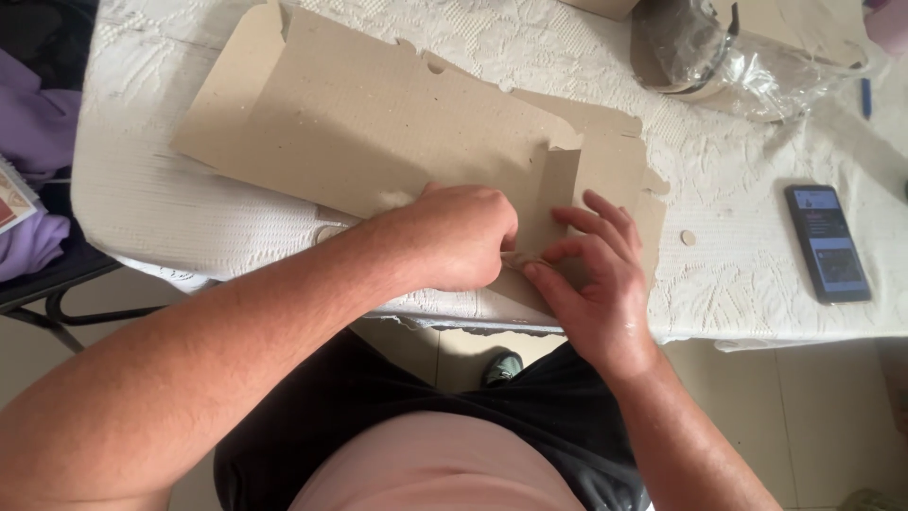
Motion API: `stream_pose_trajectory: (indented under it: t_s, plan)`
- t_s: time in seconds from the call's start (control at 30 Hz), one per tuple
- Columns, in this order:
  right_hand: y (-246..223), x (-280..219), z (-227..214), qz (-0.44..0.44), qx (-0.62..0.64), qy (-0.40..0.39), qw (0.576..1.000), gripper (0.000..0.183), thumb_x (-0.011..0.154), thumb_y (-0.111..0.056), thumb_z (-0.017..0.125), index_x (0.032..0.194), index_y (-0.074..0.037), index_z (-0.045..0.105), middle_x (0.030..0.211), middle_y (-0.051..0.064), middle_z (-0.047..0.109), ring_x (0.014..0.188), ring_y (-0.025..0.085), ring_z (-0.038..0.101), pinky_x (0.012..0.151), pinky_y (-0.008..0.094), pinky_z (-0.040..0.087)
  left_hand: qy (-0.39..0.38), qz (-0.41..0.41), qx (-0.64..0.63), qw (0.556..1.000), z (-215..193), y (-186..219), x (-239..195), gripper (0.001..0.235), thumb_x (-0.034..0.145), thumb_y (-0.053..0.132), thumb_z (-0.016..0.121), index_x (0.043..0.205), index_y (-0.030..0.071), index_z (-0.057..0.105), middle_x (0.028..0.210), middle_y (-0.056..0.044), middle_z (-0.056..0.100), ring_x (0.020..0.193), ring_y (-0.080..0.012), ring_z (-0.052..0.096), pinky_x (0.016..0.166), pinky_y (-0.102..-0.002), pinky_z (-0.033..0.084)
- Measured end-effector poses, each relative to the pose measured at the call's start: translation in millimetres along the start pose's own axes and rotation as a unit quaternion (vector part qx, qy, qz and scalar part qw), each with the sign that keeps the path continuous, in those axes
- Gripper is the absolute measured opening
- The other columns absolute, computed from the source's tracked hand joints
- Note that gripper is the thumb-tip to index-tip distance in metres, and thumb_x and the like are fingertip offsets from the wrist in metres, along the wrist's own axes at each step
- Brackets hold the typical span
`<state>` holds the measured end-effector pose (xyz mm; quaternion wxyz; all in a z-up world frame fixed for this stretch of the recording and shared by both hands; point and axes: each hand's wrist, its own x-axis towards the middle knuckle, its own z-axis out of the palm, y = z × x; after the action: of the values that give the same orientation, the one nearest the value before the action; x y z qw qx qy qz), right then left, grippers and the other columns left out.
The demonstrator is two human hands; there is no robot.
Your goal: The person folds a flat cardboard sheet into a box by creasing and tucking flaps. They repeat the process on multiple sheets, stacking the finished boxes on the table.
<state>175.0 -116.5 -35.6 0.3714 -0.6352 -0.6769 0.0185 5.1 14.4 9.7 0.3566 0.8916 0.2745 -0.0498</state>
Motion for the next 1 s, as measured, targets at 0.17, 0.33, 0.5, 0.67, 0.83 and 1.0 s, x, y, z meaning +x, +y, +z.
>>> stream_pose_trajectory:
  t_s: [0.17, 0.33, 0.5, 0.67, 0.83, 1.0]
  plan:
    - [-6, -5, -10, -0.009, -0.004, -0.005, 1.0, 0.013, 0.086, -0.01, 0.084, 0.085, -0.008, 0.07, 0.13, 0.012, 0.068, 0.14, 0.044, 0.05, 0.119, 0.066, 0.03, 0.006, 0.002, -0.007, 1.0, 6, -3, 2, 0.03, 0.085, 0.002, 0.053, 0.101, 0.006, 0.078, 0.106, -0.016, 0.073, 0.111, -0.0404, 0.066, 0.096, -0.066, 0.044]
    - [-30, 14, -11, -0.057, -0.077, -0.001, 0.995, 0.016, 0.084, -0.007, 0.085, 0.078, -0.009, 0.07, 0.126, 0.009, 0.068, 0.139, 0.041, 0.048, 0.12, 0.066, 0.026, 0.04, 0.022, -0.014, 0.999, 15, -8, 8, 0.024, 0.082, -0.001, 0.056, 0.091, 0.006, 0.076, 0.095, -0.015, 0.072, 0.101, -0.04, 0.068, 0.09, -0.063, 0.045]
    - [-44, 35, -14, -0.144, -0.187, -0.065, 0.97, 0.02, 0.077, -0.009, 0.086, 0.072, -0.012, 0.067, 0.119, 0.005, 0.07, 0.138, 0.038, 0.051, 0.12, 0.064, 0.023, 0.002, 0.009, -0.031, 0.999, 6, 2, -10, 0.021, 0.085, -0.005, 0.054, 0.097, -0.004, 0.072, 0.106, -0.022, 0.072, 0.11, -0.0437, 0.066, 0.094, -0.066, 0.044]
    - [-36, 40, -13, -0.119, -0.142, -0.099, 0.978, 0.021, 0.078, -0.013, 0.086, 0.07, -0.013, 0.067, 0.115, 0.001, 0.072, 0.137, 0.035, 0.054, 0.118, 0.063, 0.026, 0.039, 0.041, -0.035, 0.998, 17, -8, 2, 0.023, 0.088, -0.005, 0.05, 0.096, -0.003, 0.072, 0.096, -0.021, 0.071, 0.097, -0.0409, 0.069, 0.088, -0.065, 0.047]
    - [-30, 22, -9, -0.114, -0.168, -0.044, 0.978, 0.022, 0.08, -0.013, 0.087, 0.072, -0.013, 0.066, 0.116, 0.003, 0.072, 0.134, 0.034, 0.055, 0.119, 0.061, 0.025, 0.066, 0.062, -0.028, 0.995, 20, -15, 6, 0.02, 0.089, -0.009, 0.052, 0.094, -0.006, 0.071, 0.092, -0.023, 0.07, 0.093, -0.0404, 0.071, 0.084, -0.063, 0.052]
    - [-38, 21, 5, -0.143, -0.197, 0.005, 0.97, 0.021, 0.083, -0.011, 0.085, 0.073, -0.015, 0.066, 0.121, 0.003, 0.072, 0.133, 0.034, 0.055, 0.12, 0.06, 0.024, 0.079, 0.055, -0.046, 0.994, 17, -10, 5, 0.016, 0.088, -0.008, 0.053, 0.088, -0.005, 0.068, 0.082, -0.022, 0.067, 0.084, -0.0402, 0.072, 0.074, -0.061, 0.058]
